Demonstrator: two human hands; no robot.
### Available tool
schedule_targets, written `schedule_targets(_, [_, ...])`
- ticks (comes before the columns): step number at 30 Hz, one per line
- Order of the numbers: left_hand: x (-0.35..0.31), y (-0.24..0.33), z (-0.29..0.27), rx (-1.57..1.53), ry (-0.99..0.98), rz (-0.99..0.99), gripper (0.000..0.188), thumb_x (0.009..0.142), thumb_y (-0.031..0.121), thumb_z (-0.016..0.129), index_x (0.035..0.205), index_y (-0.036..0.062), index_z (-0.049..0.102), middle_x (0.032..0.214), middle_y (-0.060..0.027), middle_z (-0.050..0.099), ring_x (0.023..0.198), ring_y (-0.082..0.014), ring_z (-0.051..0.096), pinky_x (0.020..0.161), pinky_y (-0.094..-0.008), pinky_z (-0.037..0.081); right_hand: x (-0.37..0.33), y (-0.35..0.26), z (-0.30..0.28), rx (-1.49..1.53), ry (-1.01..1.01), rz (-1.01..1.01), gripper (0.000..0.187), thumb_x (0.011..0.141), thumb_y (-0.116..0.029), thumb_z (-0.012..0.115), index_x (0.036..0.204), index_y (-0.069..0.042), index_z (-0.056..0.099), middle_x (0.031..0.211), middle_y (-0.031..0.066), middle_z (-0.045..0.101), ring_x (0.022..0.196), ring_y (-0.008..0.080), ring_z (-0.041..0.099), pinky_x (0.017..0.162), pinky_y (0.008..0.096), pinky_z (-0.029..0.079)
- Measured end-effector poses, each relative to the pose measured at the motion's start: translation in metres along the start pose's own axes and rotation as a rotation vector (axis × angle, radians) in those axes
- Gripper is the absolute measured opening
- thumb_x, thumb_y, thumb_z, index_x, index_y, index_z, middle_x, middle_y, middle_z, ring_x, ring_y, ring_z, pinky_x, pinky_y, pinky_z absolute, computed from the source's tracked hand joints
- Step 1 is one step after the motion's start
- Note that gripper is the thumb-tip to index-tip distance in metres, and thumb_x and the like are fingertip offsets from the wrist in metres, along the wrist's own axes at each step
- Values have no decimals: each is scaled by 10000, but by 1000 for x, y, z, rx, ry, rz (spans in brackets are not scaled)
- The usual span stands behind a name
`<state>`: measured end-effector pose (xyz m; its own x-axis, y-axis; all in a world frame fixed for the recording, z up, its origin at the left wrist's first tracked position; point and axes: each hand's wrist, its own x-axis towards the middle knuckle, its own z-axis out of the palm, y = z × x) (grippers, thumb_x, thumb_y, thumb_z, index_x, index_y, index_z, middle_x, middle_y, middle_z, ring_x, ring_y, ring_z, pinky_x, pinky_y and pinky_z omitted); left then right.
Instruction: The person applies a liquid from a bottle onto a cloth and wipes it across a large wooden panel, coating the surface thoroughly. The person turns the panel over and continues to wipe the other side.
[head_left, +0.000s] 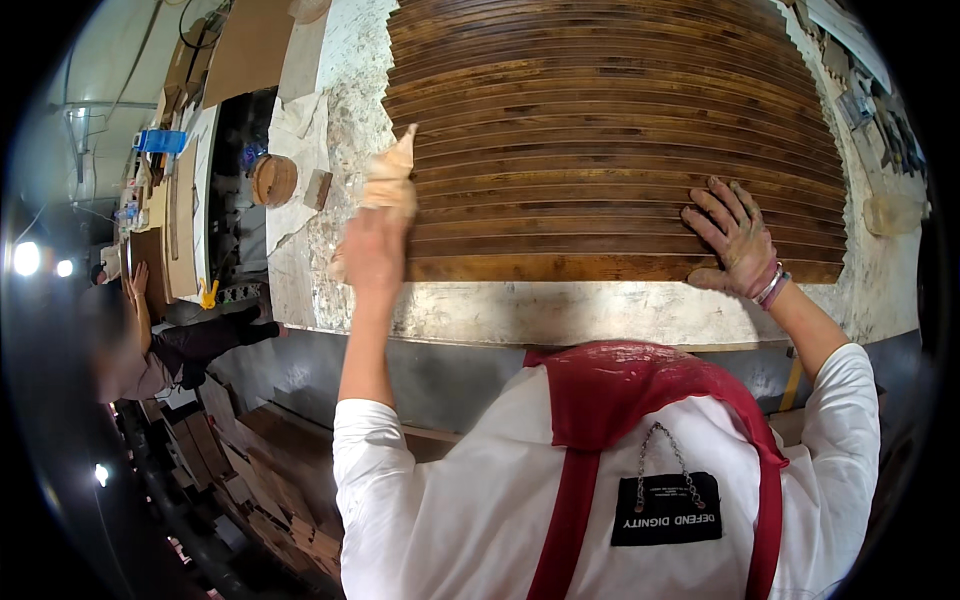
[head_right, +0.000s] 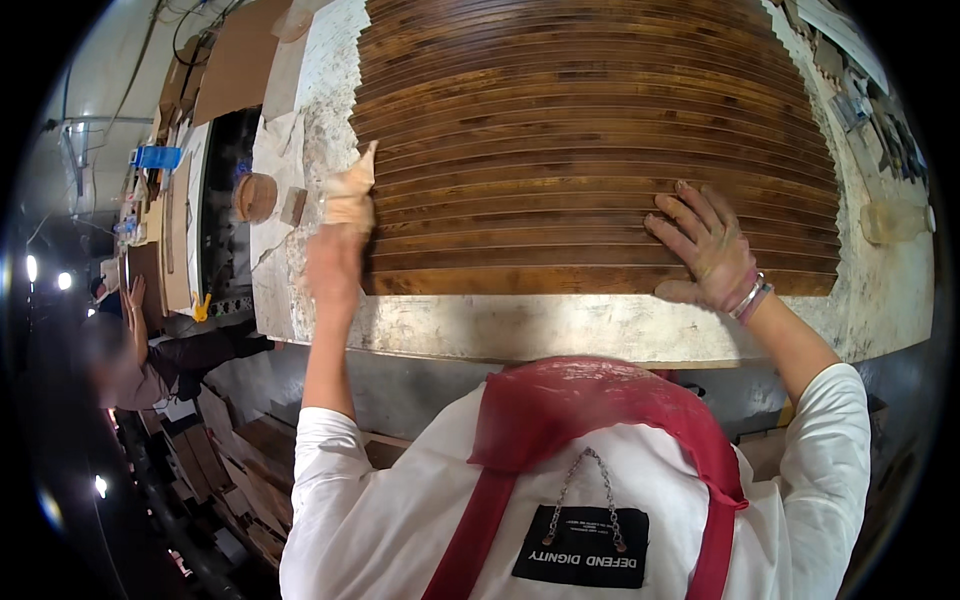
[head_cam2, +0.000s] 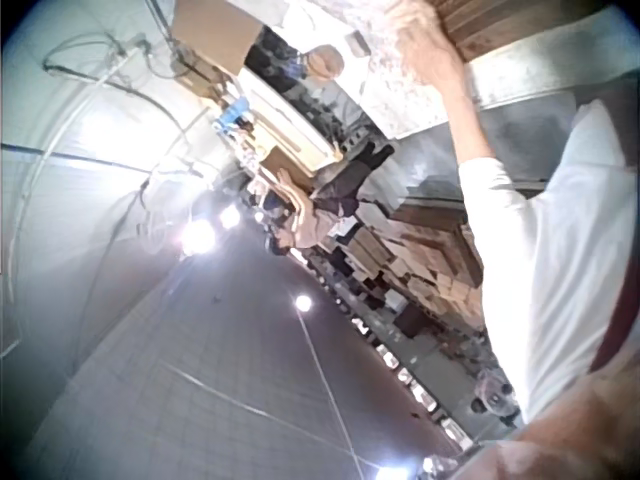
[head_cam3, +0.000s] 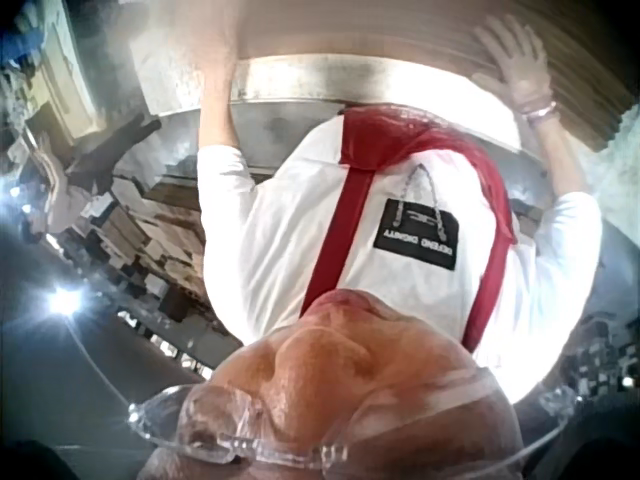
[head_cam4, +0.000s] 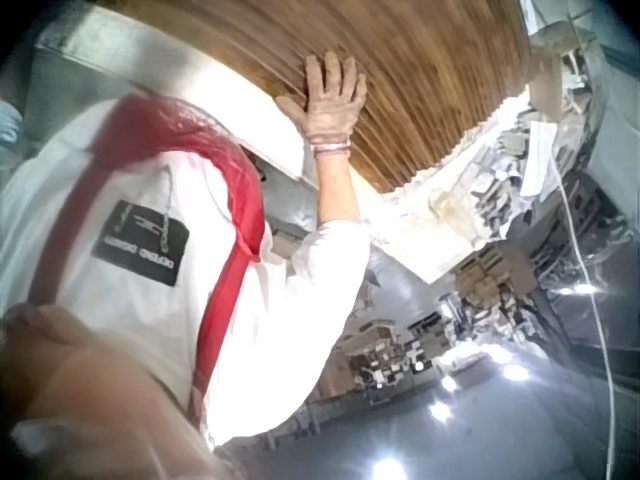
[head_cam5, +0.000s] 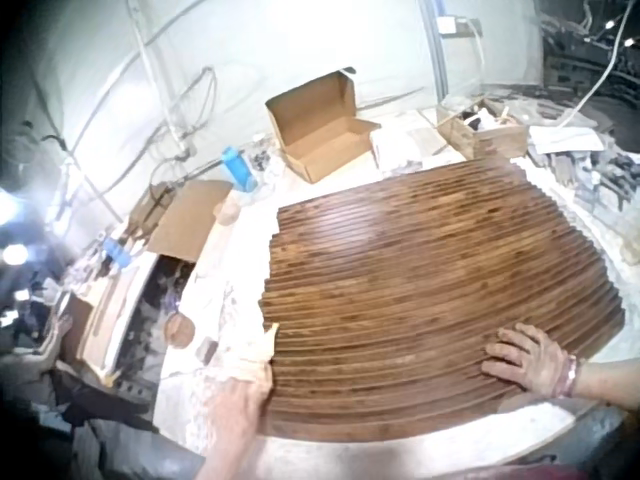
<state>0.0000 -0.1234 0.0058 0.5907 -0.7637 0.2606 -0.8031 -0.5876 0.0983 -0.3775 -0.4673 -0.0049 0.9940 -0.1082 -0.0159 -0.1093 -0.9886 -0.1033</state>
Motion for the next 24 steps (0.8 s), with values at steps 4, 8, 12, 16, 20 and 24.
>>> schedule_targets(4, [-6,-58,28,187,11,-154,232,954,274,549,959,50,610,941,-173,597,884,-394,555,761,-492,449,3,-2,-2,-24,-10,-14,851,722,-658,627,1413,-188,466,1497,90,399,1399,349,326,1155,546,223])
schedule_targets(8, [11,-51,2,2,-13,-262,222,925,248,602,949,28,601,911,-191,596,883,-388,557,770,-484,447,-2,-4,-2,-15,-3,-2,845,725,-639,640,1411,-179,466,1486,102,406,1400,354,323,1159,543,224])
schedule_targets(12, [-4,-36,34,-78,101,-18,253,932,274,590,991,30,626,957,-172,617,887,-395,564,756,-483,446,4,-4,-4,-14,-10,-20,848,731,-618,654,1422,-171,451,1484,105,407,1418,336,307,1167,532,216])
schedule_targets(16, [26,-64,-3,1,101,-270,275,935,271,597,1008,9,643,951,-184,622,845,-369,595,751,-433,472,5,5,4,-25,17,-21,882,757,-649,615,1456,-154,403,1507,85,389,1431,320,290,1175,517,197])
schedule_targets(20, [65,135,-16,-494,93,-25,232,892,205,646,1023,14,626,914,-165,598,810,-338,590,752,-444,489,-11,3,7,-31,16,31,901,786,-685,562,1479,-143,368,1516,65,385,1436,302,284,1189,502,158])
schedule_targets(24, [34,247,56,-321,1,566,212,790,267,689,891,101,604,996,-107,596,926,-259,579,765,-435,457,-1,8,12,-33,13,-34,884,782,-680,568,1462,-141,398,1515,90,380,1426,308,295,1188,504,154])
